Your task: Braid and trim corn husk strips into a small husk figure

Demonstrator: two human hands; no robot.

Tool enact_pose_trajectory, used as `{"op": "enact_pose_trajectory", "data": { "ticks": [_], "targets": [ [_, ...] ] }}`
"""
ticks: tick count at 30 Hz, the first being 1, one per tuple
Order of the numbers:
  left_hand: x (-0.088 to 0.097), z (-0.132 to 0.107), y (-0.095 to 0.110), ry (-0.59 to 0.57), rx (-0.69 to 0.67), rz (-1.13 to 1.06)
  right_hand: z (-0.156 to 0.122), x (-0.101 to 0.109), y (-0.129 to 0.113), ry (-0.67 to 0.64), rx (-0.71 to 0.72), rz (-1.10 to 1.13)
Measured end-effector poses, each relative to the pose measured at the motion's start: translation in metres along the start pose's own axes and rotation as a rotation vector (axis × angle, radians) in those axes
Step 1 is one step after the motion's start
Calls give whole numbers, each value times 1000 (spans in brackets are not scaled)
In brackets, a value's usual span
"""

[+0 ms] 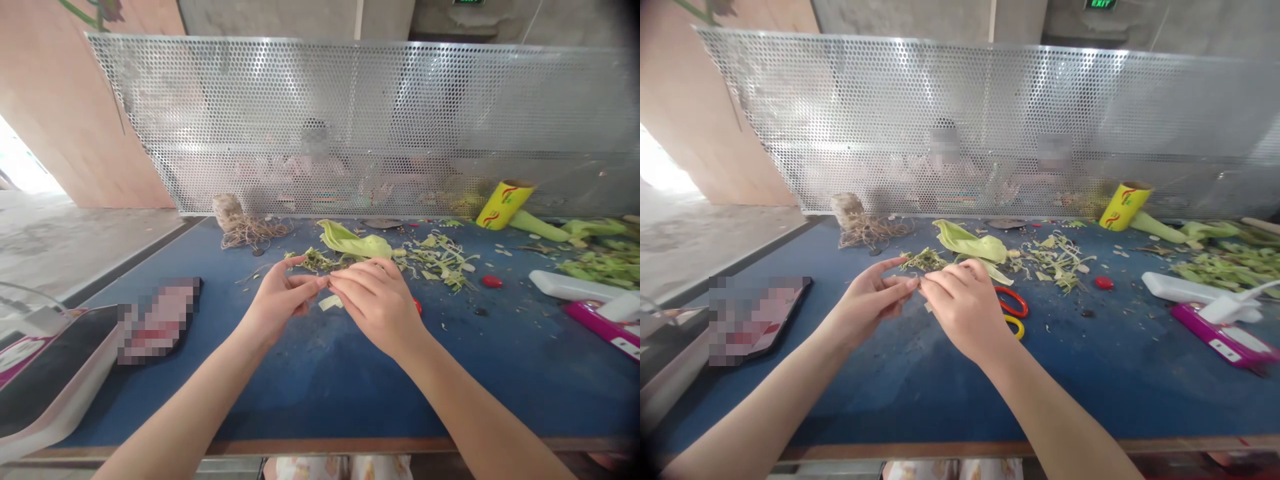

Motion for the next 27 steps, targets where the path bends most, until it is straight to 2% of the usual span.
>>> {"op": "enact_pose_trajectory", "data": {
  "ticks": [7, 15, 22, 27],
  "targets": [
    [-1, 0, 1, -3, 67, -35, 1, 0, -2, 21, 49, -100],
    [-4, -1, -4, -2, 26, -15, -2, -5, -1, 13, 102, -202],
    [-7, -2, -3, 24, -71, 89, -6, -12, -3, 51, -56, -91],
    [-3, 0, -5, 29, -129, 144, -4, -9, -4, 112, -175, -136]
  ]
}}
Point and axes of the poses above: each hand's wrist, its own z-axis towards the middle knuckle, its own x-axis out of the back of the hand, y = z × x, the point moved 1 cm from there along z, towards the middle knuckle, and after that the axes turned 9 degrees about -x, right-handed, at the moved point
